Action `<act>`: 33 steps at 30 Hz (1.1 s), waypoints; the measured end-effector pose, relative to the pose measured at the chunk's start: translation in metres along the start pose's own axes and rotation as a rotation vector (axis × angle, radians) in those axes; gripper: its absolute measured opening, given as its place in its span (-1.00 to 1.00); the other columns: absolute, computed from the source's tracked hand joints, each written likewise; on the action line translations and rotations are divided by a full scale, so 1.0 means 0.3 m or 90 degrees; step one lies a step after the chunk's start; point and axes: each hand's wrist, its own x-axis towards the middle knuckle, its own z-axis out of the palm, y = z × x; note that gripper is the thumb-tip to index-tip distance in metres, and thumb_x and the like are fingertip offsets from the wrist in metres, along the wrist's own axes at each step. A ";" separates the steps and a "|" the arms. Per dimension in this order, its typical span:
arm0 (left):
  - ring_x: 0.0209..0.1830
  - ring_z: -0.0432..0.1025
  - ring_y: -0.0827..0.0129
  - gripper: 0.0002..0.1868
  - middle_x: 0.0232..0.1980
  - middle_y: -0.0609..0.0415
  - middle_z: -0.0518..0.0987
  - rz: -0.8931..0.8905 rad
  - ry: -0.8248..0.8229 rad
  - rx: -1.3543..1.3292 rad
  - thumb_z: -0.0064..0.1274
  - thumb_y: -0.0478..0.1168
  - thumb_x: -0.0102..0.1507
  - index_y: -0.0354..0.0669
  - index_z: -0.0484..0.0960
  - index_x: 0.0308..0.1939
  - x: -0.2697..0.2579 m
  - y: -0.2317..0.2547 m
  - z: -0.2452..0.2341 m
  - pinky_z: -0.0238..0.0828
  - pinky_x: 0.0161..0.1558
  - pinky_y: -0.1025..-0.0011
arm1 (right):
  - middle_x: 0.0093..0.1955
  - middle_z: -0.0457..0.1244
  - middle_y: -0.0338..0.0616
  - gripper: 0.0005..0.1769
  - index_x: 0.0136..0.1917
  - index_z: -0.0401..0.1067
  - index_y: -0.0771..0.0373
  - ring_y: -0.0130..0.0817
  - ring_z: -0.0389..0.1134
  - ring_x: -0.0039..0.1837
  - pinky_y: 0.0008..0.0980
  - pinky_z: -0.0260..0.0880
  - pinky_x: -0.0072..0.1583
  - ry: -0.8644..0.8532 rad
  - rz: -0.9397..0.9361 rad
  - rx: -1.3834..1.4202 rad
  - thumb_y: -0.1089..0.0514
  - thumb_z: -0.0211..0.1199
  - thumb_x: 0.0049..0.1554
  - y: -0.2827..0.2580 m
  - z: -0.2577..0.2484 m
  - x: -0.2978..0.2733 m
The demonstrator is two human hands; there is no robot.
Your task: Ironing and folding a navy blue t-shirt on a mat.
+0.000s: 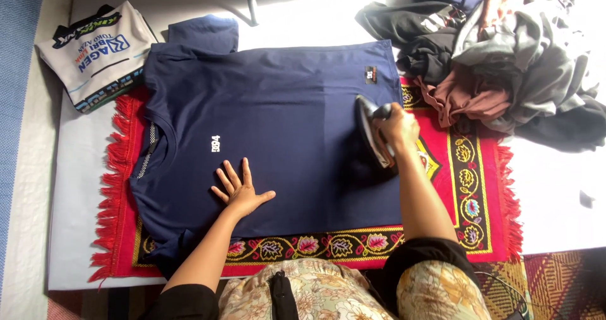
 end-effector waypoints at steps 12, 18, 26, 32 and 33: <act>0.50 -1.04 -0.18 0.46 0.55 -0.29 -0.90 -0.001 -0.025 0.002 0.22 0.41 0.06 0.23 -0.65 0.60 0.000 0.011 -0.016 -0.92 0.34 -0.44 | -0.02 0.42 0.01 -0.46 0.06 0.52 0.08 0.05 0.44 0.07 -0.04 0.42 0.10 0.009 0.070 -0.007 -0.14 0.57 -0.12 0.040 0.004 0.139; 0.54 -1.00 -0.16 0.45 0.57 -0.26 -0.87 0.002 -0.005 -0.005 0.23 0.40 0.06 0.25 -0.62 0.61 -0.017 0.013 -0.015 -0.90 0.37 -0.41 | -0.18 0.40 0.08 -0.51 -0.10 0.45 0.20 0.16 0.45 -0.07 0.05 0.44 -0.04 -0.008 -0.235 -0.046 -0.16 0.52 -0.08 -0.003 0.036 -0.033; 0.61 -0.86 -0.14 0.24 0.62 -0.27 -0.74 0.057 0.139 0.014 0.02 0.47 0.18 0.27 -0.46 0.64 0.117 -0.193 0.059 -0.85 0.40 -0.41 | -0.30 0.38 0.11 -0.58 -0.06 0.45 0.17 0.16 0.44 -0.15 0.05 0.43 -0.08 -0.094 -0.373 -0.043 -0.11 0.46 -0.03 -0.216 0.015 -0.173; 0.60 -0.88 -0.11 0.31 0.61 -0.25 -0.74 -0.032 0.168 -0.021 -0.01 0.57 0.10 0.27 -0.48 0.64 0.162 -0.341 -0.153 -0.86 0.39 -0.40 | -0.28 0.38 0.14 -0.55 -0.01 0.47 0.17 0.17 0.44 -0.15 0.06 0.43 -0.08 -0.116 -0.401 -0.057 -0.13 0.45 -0.03 -0.436 0.109 -0.168; 0.59 -0.90 -0.09 0.35 0.60 -0.23 -0.77 -0.055 0.125 -0.028 0.01 0.58 0.05 0.30 -0.51 0.63 0.154 -0.343 -0.187 -0.87 0.39 -0.39 | -0.29 0.38 0.16 -0.53 0.02 0.47 0.16 0.17 0.44 -0.16 0.05 0.44 -0.08 -0.114 -0.410 -0.060 -0.14 0.45 -0.03 -0.476 0.136 -0.167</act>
